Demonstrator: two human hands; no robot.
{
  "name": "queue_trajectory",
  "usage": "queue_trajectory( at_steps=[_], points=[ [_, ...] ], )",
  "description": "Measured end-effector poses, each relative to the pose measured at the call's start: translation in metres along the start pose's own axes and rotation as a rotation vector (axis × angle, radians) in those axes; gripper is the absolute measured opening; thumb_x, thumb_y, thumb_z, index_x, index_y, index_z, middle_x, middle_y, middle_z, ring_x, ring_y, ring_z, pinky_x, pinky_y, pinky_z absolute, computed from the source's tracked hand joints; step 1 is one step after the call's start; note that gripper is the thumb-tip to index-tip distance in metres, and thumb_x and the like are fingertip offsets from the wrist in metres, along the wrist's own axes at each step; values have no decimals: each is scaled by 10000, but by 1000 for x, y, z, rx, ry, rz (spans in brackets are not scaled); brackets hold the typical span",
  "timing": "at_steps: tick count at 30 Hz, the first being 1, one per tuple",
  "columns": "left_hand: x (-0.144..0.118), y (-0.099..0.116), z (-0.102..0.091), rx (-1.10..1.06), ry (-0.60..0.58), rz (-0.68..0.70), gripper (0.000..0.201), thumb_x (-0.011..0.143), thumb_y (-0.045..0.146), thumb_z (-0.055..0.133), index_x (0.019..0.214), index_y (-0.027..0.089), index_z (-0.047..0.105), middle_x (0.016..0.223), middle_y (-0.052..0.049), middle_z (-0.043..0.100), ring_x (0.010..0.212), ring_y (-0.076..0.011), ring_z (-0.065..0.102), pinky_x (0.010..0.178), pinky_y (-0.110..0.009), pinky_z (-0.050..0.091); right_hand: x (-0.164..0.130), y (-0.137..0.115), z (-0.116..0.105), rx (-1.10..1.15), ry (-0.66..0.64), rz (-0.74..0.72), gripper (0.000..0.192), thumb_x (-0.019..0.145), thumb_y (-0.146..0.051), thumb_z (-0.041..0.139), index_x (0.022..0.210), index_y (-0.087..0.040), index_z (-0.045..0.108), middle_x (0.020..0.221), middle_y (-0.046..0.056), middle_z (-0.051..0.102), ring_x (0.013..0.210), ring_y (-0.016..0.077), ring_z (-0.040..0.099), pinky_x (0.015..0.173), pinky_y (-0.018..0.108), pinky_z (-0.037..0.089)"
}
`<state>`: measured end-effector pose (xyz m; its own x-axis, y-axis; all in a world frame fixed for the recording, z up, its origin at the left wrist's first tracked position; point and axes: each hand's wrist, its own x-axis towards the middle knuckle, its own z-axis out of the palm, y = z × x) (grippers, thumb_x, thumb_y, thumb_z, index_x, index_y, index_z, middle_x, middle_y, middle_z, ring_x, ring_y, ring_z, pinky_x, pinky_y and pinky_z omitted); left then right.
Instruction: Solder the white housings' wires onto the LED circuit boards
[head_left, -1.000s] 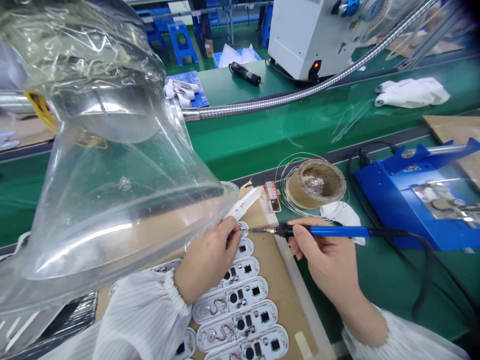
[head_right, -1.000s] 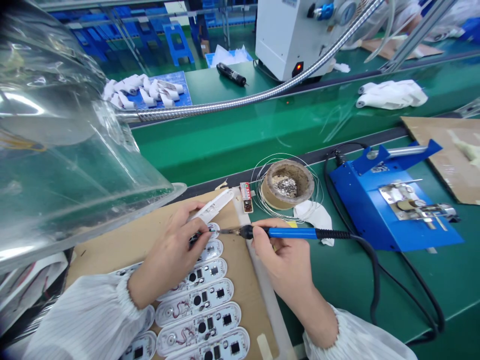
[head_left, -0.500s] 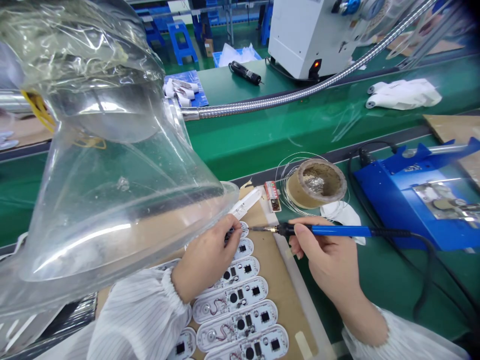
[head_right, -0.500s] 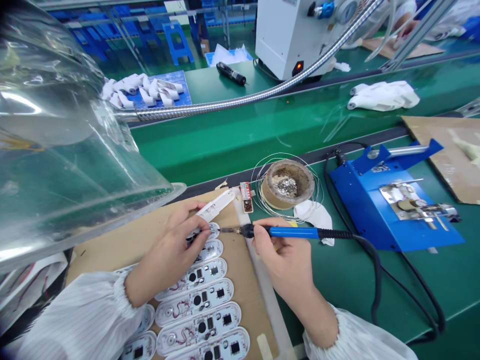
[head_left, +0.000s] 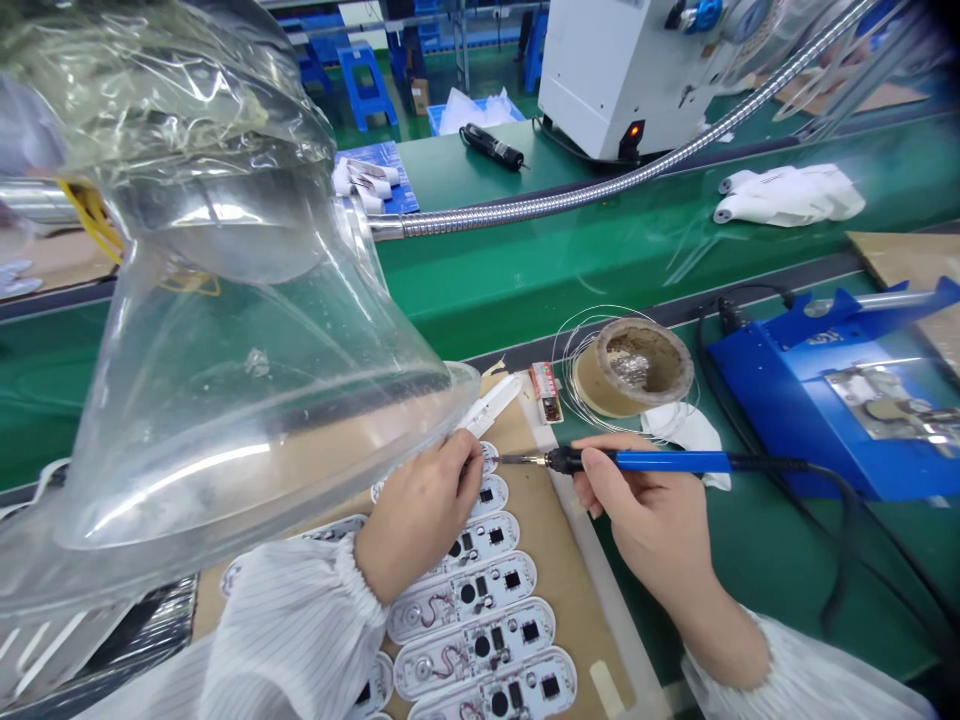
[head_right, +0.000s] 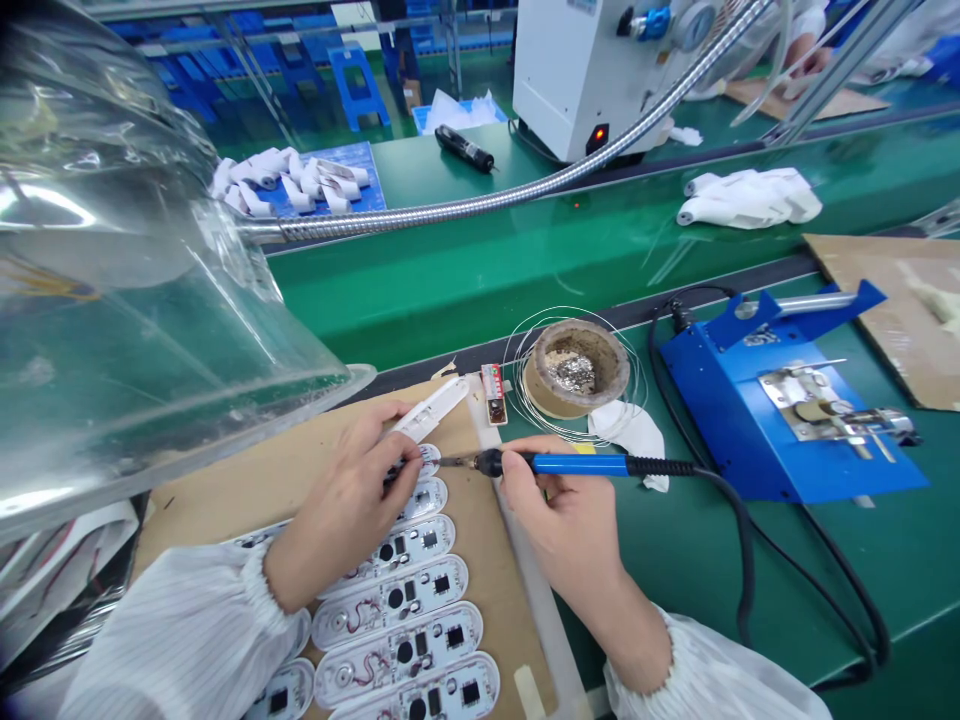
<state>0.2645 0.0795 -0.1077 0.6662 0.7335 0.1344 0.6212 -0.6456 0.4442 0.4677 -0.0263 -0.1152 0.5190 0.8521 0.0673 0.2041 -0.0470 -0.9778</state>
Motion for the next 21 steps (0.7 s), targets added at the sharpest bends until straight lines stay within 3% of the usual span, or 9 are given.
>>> queue_trajectory(
  at_steps=[21],
  points=[
    [0,0,3,30,26,-14,128,998,171,560,898,225,618,1267,-141,667,1263,-338,631,1001,-520,577,2,-1,0,-19,0,-10,128,940,-301,677,891,-218,763,657,13,709,555,175,657,484,281,517]
  ],
)
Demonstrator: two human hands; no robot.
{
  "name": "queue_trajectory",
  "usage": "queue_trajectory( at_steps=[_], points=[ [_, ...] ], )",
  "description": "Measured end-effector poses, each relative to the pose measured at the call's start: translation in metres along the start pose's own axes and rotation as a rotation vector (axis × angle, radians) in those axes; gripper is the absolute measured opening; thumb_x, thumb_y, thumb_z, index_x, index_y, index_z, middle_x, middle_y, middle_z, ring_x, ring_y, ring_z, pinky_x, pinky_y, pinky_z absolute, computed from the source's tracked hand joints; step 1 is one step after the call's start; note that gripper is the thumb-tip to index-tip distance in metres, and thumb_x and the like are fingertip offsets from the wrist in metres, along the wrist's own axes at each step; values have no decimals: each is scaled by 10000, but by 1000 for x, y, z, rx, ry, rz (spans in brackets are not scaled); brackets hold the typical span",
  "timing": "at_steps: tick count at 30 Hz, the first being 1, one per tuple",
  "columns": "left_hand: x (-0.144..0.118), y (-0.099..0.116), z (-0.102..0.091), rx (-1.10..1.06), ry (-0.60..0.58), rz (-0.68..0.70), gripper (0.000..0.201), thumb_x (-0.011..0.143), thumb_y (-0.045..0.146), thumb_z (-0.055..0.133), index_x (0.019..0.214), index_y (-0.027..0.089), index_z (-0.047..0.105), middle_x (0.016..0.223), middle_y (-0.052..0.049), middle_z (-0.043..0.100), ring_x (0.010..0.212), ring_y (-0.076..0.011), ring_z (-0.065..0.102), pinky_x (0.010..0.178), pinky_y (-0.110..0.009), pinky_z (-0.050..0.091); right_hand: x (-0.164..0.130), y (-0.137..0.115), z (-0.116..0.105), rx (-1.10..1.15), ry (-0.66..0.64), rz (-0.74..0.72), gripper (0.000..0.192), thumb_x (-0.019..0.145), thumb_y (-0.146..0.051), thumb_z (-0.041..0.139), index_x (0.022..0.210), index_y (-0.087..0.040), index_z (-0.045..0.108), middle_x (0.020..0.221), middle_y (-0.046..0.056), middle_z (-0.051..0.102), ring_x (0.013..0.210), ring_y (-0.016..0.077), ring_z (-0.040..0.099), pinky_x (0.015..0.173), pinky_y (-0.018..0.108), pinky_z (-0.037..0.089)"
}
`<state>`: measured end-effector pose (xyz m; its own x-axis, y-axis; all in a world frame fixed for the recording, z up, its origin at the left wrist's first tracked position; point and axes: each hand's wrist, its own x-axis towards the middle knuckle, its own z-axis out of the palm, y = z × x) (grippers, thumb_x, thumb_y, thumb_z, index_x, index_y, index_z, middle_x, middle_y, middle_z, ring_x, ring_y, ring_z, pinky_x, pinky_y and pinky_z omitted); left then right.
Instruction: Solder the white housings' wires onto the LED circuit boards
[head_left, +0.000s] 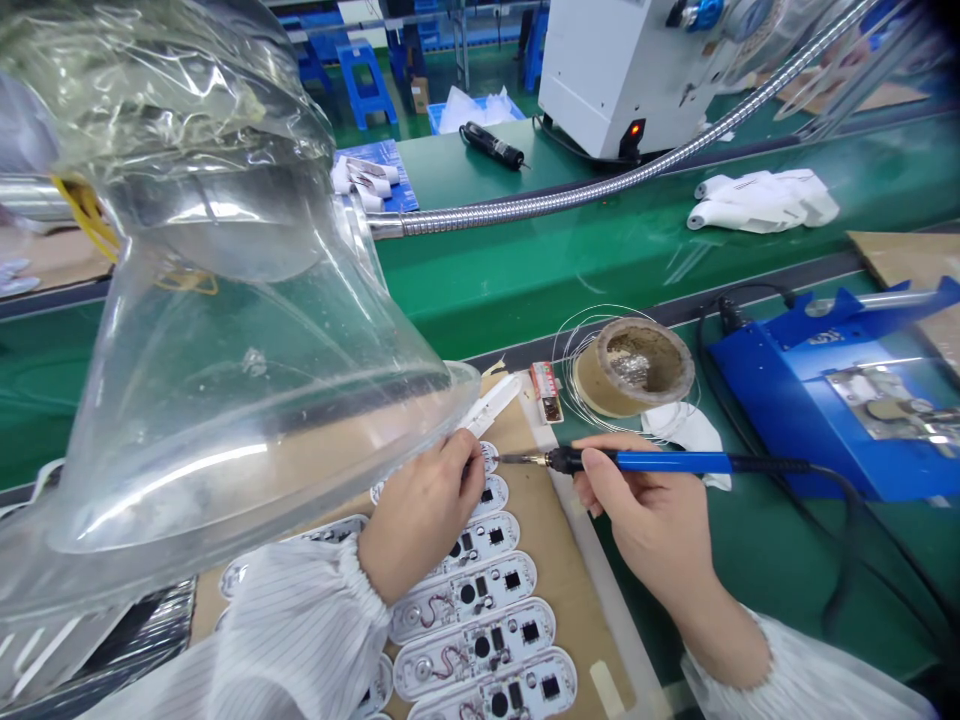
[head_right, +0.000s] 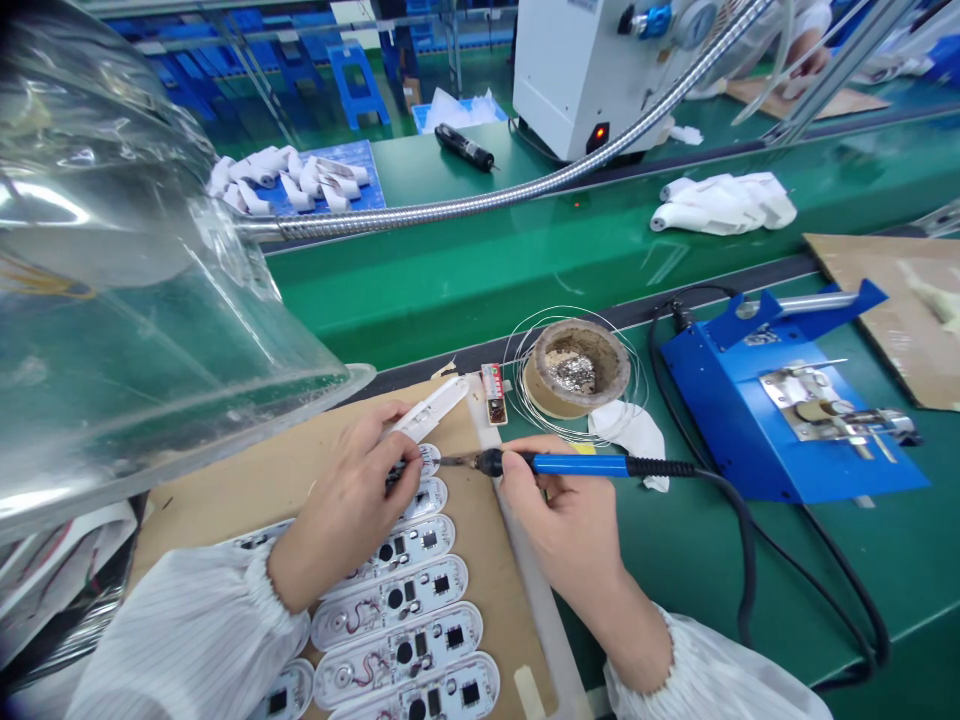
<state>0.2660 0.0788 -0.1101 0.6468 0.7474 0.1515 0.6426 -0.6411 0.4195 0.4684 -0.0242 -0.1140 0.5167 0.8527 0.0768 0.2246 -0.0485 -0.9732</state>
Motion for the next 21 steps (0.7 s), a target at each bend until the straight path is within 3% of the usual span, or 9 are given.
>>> queue_trajectory(
  at_steps=[21],
  points=[
    [-1,0,3,21,5,12,117,999,158,569,902,207,613,1350,-166,640,1244,-340,638,1023,-557,561,-1,1,1,-11,-9,1,108,943,-290,687,908,-226,766,702,14,738,567,163,661,497,273,528]
  ],
)
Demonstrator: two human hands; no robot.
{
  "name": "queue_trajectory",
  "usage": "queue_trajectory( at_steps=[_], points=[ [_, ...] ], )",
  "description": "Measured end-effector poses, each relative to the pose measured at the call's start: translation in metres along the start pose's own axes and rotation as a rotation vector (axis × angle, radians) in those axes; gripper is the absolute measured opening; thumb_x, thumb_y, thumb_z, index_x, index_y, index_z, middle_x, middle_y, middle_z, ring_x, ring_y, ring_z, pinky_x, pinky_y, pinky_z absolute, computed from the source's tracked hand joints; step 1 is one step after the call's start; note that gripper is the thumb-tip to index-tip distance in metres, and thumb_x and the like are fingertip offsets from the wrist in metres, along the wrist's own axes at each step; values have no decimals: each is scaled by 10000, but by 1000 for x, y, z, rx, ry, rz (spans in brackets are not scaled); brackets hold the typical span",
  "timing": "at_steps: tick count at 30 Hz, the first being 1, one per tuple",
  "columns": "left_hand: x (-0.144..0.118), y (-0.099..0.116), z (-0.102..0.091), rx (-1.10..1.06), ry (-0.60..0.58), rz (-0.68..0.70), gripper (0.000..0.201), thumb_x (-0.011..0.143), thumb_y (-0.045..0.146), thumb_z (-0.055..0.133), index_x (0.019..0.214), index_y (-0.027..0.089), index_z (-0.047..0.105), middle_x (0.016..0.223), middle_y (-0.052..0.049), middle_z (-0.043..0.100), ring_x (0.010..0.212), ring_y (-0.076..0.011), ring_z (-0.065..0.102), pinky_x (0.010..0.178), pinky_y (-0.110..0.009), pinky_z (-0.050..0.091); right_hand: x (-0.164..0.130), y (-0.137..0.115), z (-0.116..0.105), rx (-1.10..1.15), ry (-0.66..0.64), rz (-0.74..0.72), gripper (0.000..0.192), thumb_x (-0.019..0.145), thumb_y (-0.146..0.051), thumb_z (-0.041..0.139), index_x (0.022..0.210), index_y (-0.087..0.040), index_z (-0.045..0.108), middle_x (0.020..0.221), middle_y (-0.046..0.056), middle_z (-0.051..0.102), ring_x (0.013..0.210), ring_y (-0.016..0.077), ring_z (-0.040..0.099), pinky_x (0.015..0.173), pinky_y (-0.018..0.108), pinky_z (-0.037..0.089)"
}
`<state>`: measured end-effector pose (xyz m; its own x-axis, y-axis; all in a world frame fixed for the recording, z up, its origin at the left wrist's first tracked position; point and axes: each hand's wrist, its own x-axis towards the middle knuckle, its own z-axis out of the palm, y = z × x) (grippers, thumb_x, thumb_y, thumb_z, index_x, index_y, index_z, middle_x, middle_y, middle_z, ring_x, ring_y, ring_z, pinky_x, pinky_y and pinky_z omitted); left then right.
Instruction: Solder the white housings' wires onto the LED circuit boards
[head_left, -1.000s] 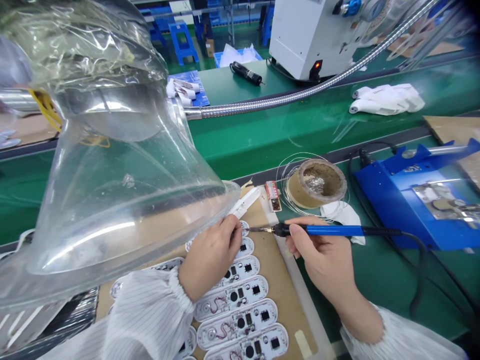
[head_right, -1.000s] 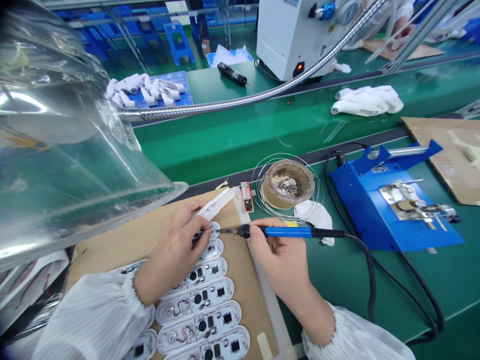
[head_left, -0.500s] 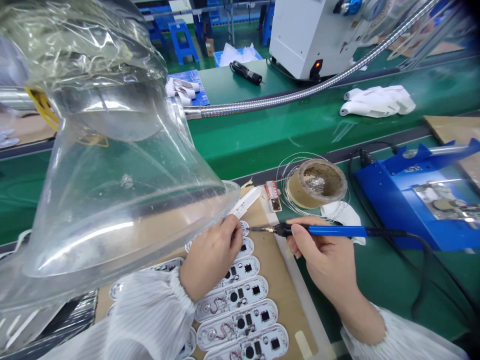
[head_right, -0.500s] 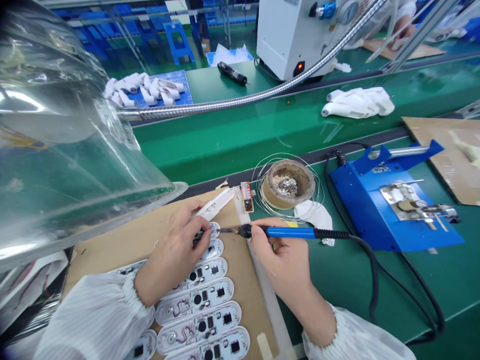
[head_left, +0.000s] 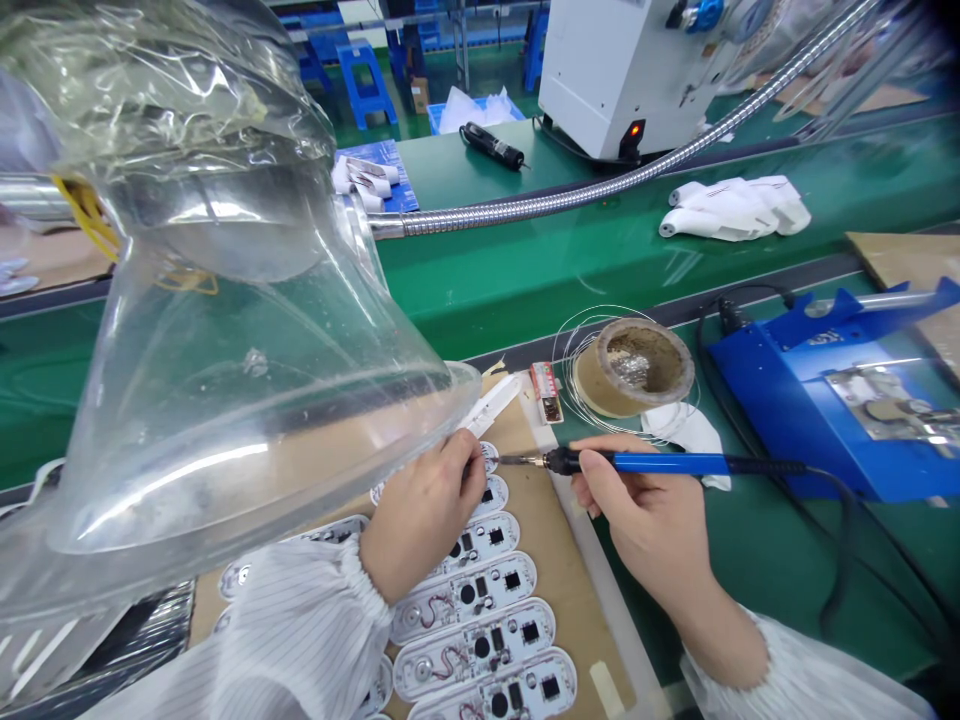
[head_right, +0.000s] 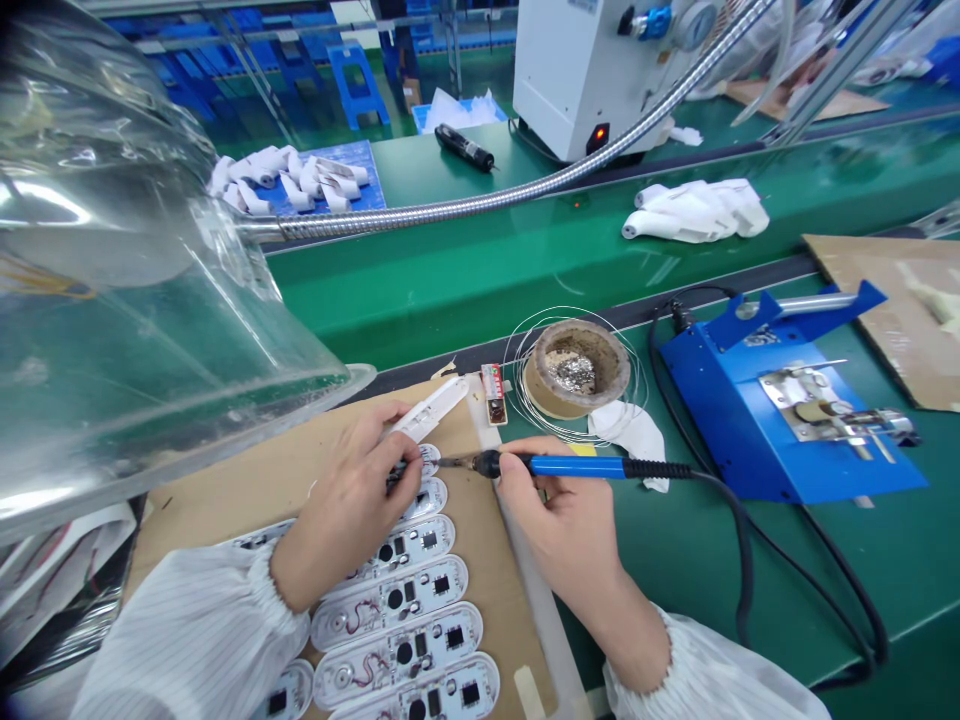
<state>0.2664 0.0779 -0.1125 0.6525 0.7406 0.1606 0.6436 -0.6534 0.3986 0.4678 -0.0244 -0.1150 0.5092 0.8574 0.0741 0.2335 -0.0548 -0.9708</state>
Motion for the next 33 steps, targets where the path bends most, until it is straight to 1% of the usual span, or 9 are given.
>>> queue_trajectory(
  at_steps=[8,13,22,29,33],
  points=[
    [0,0,0,6,5,-5,112,983,148,587,897,212,619,1330,-149,653,1242,-329,650,995,-506,580,-1,4,-2,22,10,-24,112,964,-273,677,923,-234,774,691,-1,732,560,148,660,509,255,530],
    [0,0,0,-7,11,-5,114,981,147,588,897,216,623,1341,-150,653,1249,-334,646,1003,-516,576,-2,5,-1,45,19,-23,102,974,-269,683,941,-228,771,683,-7,725,553,141,656,506,245,531],
    [0,-1,0,-23,13,-10,113,977,142,594,894,211,629,1352,-151,652,1272,-345,637,1039,-543,559,1,-1,1,40,16,-33,116,956,-269,678,906,-213,767,625,-17,704,500,132,629,468,229,531],
    [0,0,-3,-50,5,-1,138,994,142,570,891,208,634,1374,-152,643,1268,-340,642,1045,-540,555,3,-2,3,63,10,-30,118,955,-274,680,894,-215,763,609,-24,702,488,123,626,461,211,528],
    [1,1,-3,-45,-8,5,156,1010,145,545,896,206,632,1381,-161,637,1262,-344,642,1041,-560,554,3,-2,2,70,3,-21,119,956,-279,683,894,-218,763,621,-20,710,495,128,631,463,217,533]
  ],
)
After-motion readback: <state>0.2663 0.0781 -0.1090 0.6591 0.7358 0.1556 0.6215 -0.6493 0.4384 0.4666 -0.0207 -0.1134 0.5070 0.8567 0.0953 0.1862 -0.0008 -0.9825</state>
